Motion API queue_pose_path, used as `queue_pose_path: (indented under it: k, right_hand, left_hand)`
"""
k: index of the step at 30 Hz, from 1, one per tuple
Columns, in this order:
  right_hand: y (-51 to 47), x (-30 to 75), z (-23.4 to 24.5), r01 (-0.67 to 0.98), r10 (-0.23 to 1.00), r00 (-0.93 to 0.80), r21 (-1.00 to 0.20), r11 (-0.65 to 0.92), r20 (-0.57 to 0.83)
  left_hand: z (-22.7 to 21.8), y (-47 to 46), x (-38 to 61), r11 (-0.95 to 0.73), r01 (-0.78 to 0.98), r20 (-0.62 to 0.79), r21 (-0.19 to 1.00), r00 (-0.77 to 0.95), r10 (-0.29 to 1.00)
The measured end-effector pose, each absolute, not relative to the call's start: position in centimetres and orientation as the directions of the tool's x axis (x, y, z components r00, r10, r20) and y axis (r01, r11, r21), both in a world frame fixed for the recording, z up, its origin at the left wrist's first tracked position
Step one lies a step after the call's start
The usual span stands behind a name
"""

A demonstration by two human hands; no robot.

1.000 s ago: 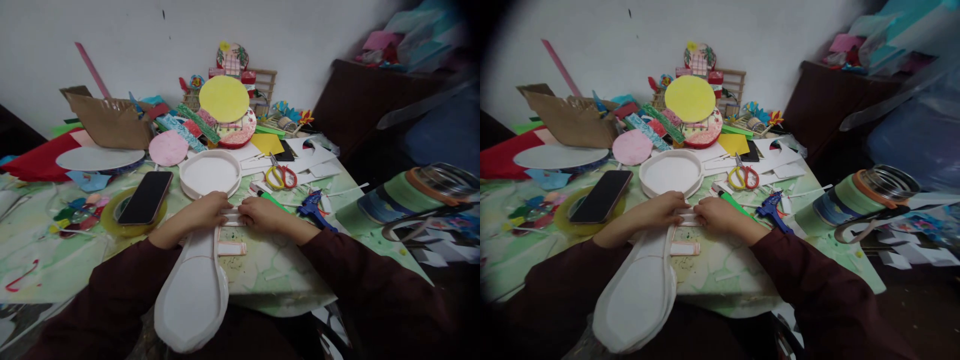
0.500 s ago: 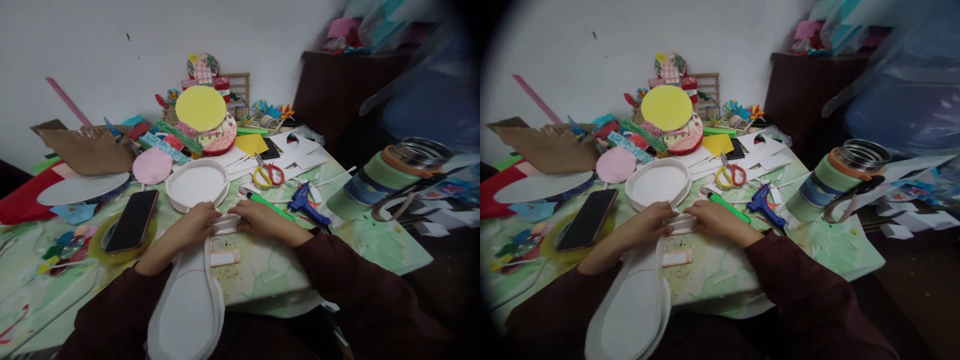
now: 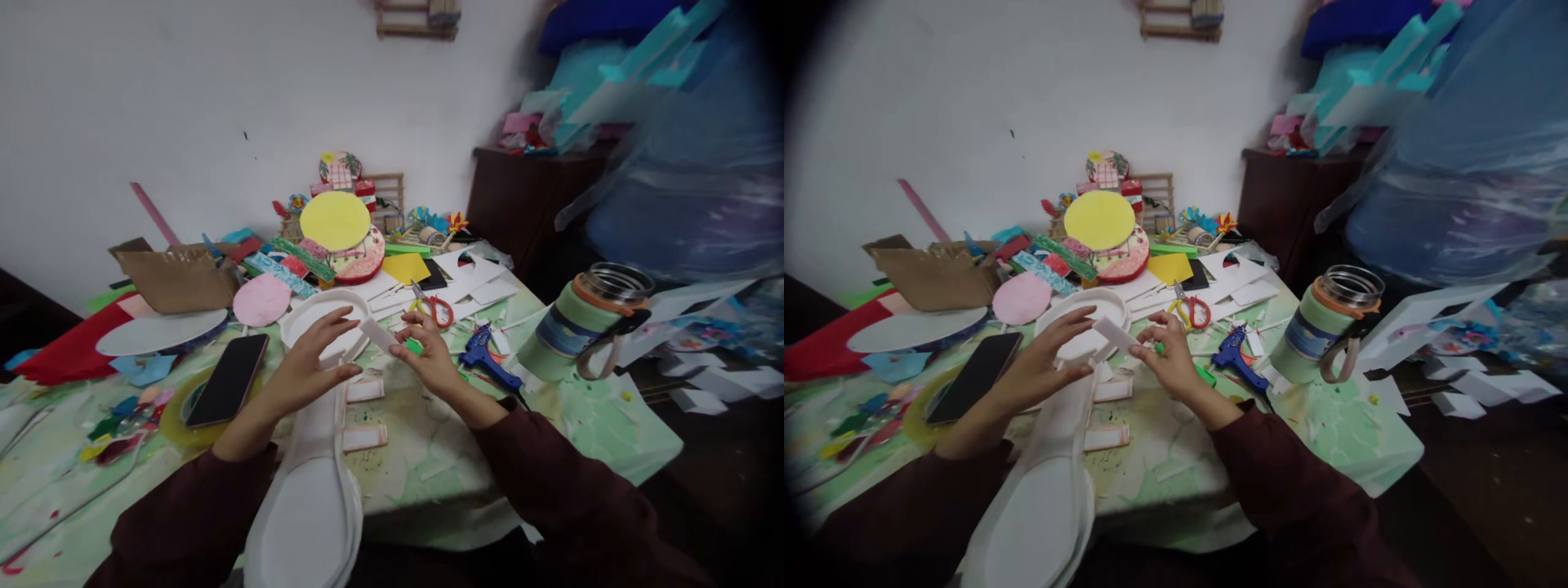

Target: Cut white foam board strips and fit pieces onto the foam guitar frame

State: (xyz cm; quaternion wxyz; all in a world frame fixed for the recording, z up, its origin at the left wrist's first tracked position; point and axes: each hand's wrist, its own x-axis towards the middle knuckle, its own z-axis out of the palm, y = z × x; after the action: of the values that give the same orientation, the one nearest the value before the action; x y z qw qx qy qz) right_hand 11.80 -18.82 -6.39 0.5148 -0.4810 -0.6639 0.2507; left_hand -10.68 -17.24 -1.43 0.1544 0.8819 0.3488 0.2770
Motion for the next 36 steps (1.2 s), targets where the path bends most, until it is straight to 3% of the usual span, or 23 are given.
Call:
queue_pose_path:
  k: [3, 6, 9, 13, 22, 24, 26, 29, 31, 33, 36]
  right_hand:
    - [-20.6, 9.9, -5.6, -0.016, 0.956, 0.101, -0.96, 0.278, 0.275]
    - [-22.2, 8.3, -5.4, -0.321, 0.988, 0.113, -0.937, 0.137, 0.106]
    - [-23.3, 7.7, -5.5, -0.422, 0.987, 0.149, -0.898, 0.124, 0.066]
    - [-24.5, 8.3, -5.6, -0.441, 0.991, 0.087, -0.888, 0.128, 0.1]
    - [-25.8, 8.6, -6.3, -0.172, 0.964, 0.153, -0.954, 0.244, 0.219]
    - [-26.0, 8.8, -6.3, -0.027, 0.957, 0.107, -0.961, 0.275, 0.271]
    - [-26.2, 9.8, -6.2, 0.228, 0.943, 0.047, -0.922, 0.312, 0.33]
    - [-25.9, 12.2, -5.9, 0.656, 0.923, 0.028, -0.704, 0.273, 0.384]
    - [-25.3, 13.8, -6.0, 0.842, 0.925, 0.04, -0.511, 0.171, 0.377]
    - [-24.5, 14.9, -6.3, 0.94, 0.946, 0.025, -0.33, 0.088, 0.324]
    - [-23.3, 15.1, -7.1, 0.989, 0.978, -0.038, -0.131, 0.066, 0.205]
  left_hand:
    - [-0.2, -18.5, -8.6, -0.721, 0.449, 0.366, 0.527, 0.646, 0.67]
    - [0.1, -19.2, -6.8, -0.595, 0.358, 0.26, 0.72, 0.656, 0.709]
    - [-0.4, -19.2, -6.1, -0.427, 0.282, 0.166, 0.859, 0.636, 0.754]
    - [-1.0, -19.3, -6.2, -0.338, 0.265, 0.109, 0.903, 0.619, 0.778]
    - [-0.7, -21.0, -5.0, -0.472, 0.404, 0.159, 0.783, 0.603, 0.781]
    - [-1.2, -20.8, -4.9, -0.45, 0.405, 0.15, 0.796, 0.588, 0.795]
    - [-1.8, -20.5, -5.0, -0.369, 0.349, 0.114, 0.861, 0.575, 0.81]
    - [-2.2, -19.9, -5.4, -0.111, 0.213, -0.019, 0.971, 0.527, 0.849]
    - [-2.4, -19.6, -5.6, 0.019, 0.194, -0.115, 0.981, 0.498, 0.859]
    - [-2.6, -19.3, -5.6, 0.032, 0.255, -0.16, 0.966, 0.499, 0.852]
    - [-3.2, -19.0, -5.6, -0.097, 0.366, -0.132, 0.926, 0.551, 0.824]
